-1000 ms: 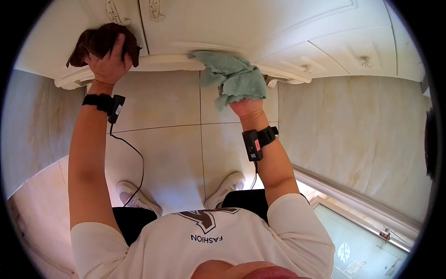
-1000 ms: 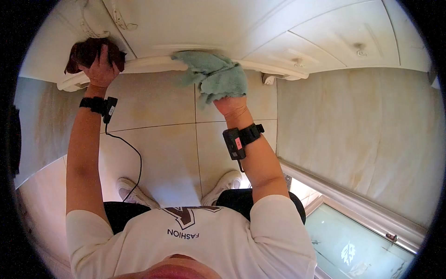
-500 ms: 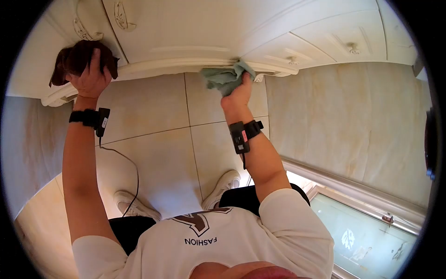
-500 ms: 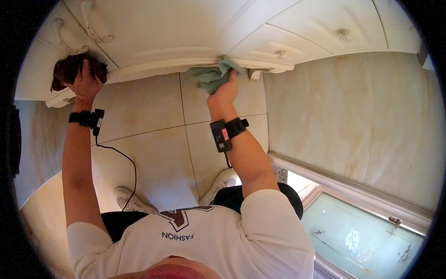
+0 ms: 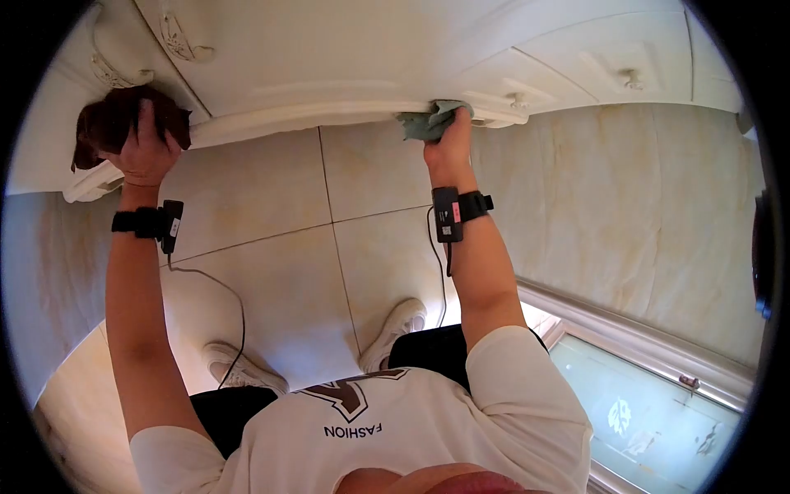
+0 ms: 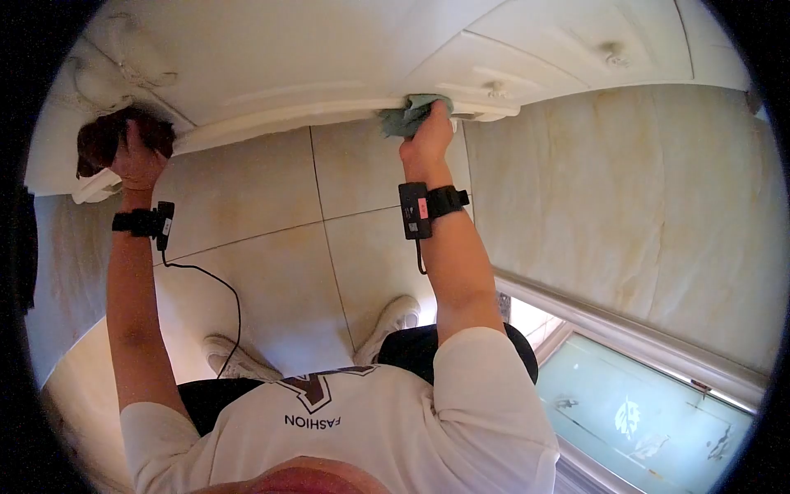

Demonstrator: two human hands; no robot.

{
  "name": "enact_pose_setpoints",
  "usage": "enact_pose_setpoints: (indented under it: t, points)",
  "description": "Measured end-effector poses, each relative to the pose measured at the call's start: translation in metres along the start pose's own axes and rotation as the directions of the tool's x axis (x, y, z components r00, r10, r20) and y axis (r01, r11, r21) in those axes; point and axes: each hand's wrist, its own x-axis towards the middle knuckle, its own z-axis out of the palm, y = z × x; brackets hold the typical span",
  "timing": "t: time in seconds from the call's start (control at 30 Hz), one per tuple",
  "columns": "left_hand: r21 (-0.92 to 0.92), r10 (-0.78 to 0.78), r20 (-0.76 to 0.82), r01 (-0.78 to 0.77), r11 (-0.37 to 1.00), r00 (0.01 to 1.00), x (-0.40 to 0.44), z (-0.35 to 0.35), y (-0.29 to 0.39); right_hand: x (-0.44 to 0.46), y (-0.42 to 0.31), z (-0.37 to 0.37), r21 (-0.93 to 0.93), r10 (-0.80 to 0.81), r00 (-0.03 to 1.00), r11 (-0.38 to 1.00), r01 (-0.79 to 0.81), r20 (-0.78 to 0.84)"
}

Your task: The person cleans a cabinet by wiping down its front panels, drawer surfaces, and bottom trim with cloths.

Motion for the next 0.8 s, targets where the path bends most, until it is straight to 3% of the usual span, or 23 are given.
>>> enact_pose_setpoints:
  t: [0.07,0.17,0.23,0.3,0.37,0.47,0.5,0.6,0.8]
  points:
    - [0.032,0.032,-0.01,-0.031,0.999,0.999,0.0,0.0,0.0,0.01,-0.005,-0.005,-0.008,-0.008,0.993,1.0,0.007,-0.122]
    - [0.022,0.039,-0.034,-0.039,0.999,0.999,0.0,0.0,-0.001,0.031,-0.027,-0.022,-0.018,-0.037,0.999,0.999,0.037,0.017]
    - [0.039,0.061,-0.052,-0.059,0.997,0.997,0.003,0.0,-0.001,0.049,-0.047,-0.037,-0.017,-0.022,1.0,1.0,0.022,0.008]
    - [-0.065,0.036,-0.081,-0.041,0.997,0.996,0.006,0.001,0.001,0.074,-0.07,-0.058,-0.018,-0.008,1.0,1.0,0.008,-0.001]
    - [-0.048,0.058,-0.101,-0.063,0.997,0.993,0.013,-0.003,0.002,0.098,-0.088,-0.079,-0.075,0.104,0.992,0.991,-0.11,-0.077]
    - [-0.051,0.037,-0.064,-0.04,0.998,0.997,0.005,-0.001,0.001,0.091,-0.099,-0.063,-0.13,0.125,0.98,0.981,-0.146,-0.155]
    - [-0.064,0.014,-0.037,-0.016,0.998,0.999,0.005,-0.002,0.002,0.087,-0.1,-0.061,-0.089,0.141,0.985,0.985,-0.15,-0.101]
    - [-0.051,0.02,-0.024,-0.021,0.998,1.0,0.007,-0.003,0.002,0.071,-0.09,-0.049,-0.003,0.106,0.983,0.994,-0.108,-0.151]
    - [0.003,-0.008,0.081,0.008,1.0,0.997,-0.008,0.005,0.001,0.011,-0.032,0.006,0.106,0.132,0.99,0.986,-0.125,-0.053]
